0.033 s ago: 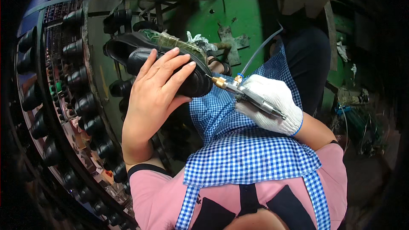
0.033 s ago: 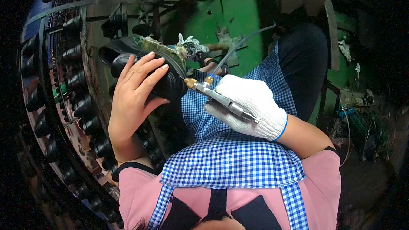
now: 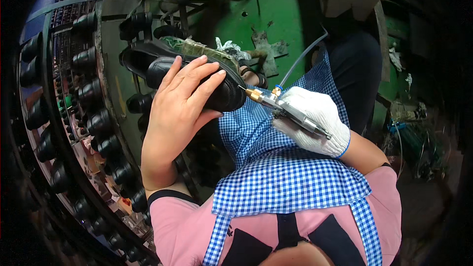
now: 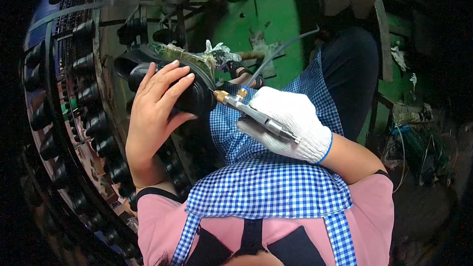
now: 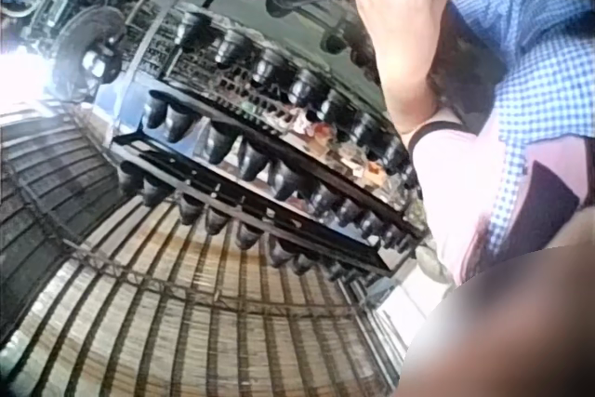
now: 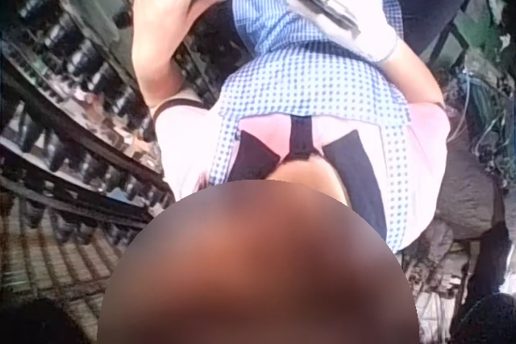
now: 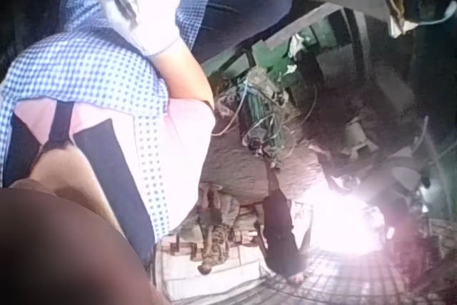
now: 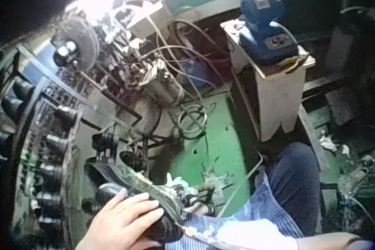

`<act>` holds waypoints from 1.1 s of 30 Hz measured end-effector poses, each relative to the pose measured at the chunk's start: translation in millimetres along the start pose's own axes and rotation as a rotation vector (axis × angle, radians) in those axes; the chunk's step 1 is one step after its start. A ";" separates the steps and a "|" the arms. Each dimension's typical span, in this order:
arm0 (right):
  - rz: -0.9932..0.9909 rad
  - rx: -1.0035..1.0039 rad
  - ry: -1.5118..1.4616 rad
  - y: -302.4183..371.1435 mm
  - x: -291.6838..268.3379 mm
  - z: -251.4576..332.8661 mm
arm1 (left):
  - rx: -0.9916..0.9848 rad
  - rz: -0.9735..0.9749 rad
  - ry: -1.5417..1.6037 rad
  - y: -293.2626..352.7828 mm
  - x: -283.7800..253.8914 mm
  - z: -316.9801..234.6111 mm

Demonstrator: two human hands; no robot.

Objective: Applying adhesive to the seams of leather shoes using a precision applicator.

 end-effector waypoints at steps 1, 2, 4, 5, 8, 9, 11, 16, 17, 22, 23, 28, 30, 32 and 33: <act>-0.055 -0.003 -0.006 0.7 -6.4 0.5 | 0.007 -0.002 -0.002 -3.5 0.1 0.3; -0.036 -0.001 0.026 0.7 -7.2 0.4 | 0.007 -0.020 -0.004 -6.2 -1.3 0.6; -0.095 -0.005 0.001 1.8 -12.0 -0.9 | 0.013 -0.040 -0.010 -11.3 -2.4 0.5; -0.144 -0.007 -0.027 2.1 -15.5 -2.4 | 0.012 -0.072 -0.009 -13.4 -4.2 1.4; -0.203 -0.013 -0.031 -1.0 -19.7 -4.9 | -0.004 -0.129 -0.019 -19.8 -5.4 5.6; -0.208 -0.014 -0.028 -2.9 -19.8 -5.4 | -0.024 -0.151 -0.027 -22.3 -7.1 8.0; -0.241 0.026 -0.038 -7.1 -22.0 -11.1 | -0.031 -0.171 -0.044 -27.2 -8.7 8.3; -0.335 0.042 -0.063 -25.7 -25.1 -19.6 | -0.081 -0.256 -0.140 -44.8 -18.2 14.5; -0.340 0.060 -0.042 -31.1 -24.1 -22.7 | -0.112 -0.244 -0.178 -48.0 -18.6 17.7; -0.446 0.012 -0.125 -57.7 -24.4 -29.4 | -0.190 -0.279 -0.325 -62.9 -22.9 36.5; -0.461 0.006 -0.117 -62.8 -23.4 -30.5 | -0.194 -0.278 -0.327 -65.6 -23.7 40.2; -0.517 -0.021 -0.148 -86.5 -14.0 -32.6 | -0.285 -0.248 -0.397 -76.5 -26.7 68.0; -0.521 -0.033 -0.174 -95.2 -8.3 -32.8 | -0.329 -0.207 -0.413 -77.6 -27.1 79.8; -0.493 -0.002 -0.188 -101.3 -1.2 -33.0 | -0.404 -0.162 -0.384 -77.8 -27.5 91.9; -0.491 -0.002 -0.191 -102.1 0.8 -31.4 | -0.475 -0.118 -0.352 -77.0 -26.1 100.9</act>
Point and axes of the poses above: each hand's wrist, its own y-axis away from the middle knuckle, its own x-axis out of the palm, z = x × y, the point moved 10 cm from there along -y, towards the middle knuckle, and after that the axes turned 3 degrees about y, right-handed, at the moved point
